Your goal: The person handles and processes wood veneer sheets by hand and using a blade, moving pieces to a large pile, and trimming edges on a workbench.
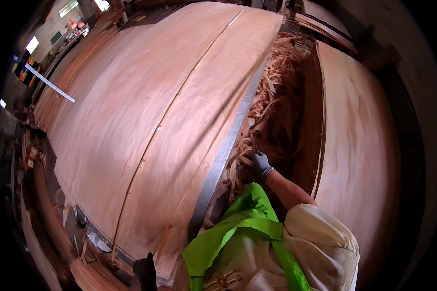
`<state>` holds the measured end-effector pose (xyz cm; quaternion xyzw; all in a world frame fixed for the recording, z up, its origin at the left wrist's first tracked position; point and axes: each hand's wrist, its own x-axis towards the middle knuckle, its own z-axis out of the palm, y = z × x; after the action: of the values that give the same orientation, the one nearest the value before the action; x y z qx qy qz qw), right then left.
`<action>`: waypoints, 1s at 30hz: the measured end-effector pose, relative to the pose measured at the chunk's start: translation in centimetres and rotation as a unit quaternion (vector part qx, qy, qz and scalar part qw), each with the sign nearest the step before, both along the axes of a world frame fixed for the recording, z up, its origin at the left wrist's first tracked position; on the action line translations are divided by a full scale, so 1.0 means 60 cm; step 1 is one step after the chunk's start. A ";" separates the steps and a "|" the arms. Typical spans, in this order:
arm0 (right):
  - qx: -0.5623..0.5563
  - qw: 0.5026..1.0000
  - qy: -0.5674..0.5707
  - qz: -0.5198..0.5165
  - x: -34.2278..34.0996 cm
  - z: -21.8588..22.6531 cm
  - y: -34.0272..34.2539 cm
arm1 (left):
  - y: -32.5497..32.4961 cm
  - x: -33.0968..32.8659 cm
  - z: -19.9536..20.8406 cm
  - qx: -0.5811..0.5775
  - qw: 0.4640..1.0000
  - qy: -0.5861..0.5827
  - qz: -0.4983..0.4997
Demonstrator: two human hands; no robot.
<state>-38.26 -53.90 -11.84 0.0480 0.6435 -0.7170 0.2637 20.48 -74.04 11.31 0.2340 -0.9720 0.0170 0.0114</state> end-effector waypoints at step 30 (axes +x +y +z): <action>0.065 0.985 -0.018 0.161 -0.485 0.012 -0.158 | 0.227 -0.894 -0.298 0.760 0.509 0.239 0.326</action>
<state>-67.38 -63.38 -11.15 -0.0260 0.6829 -0.6211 0.3836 -33.15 -60.44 -6.60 0.4491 -0.4281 -0.7824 0.0542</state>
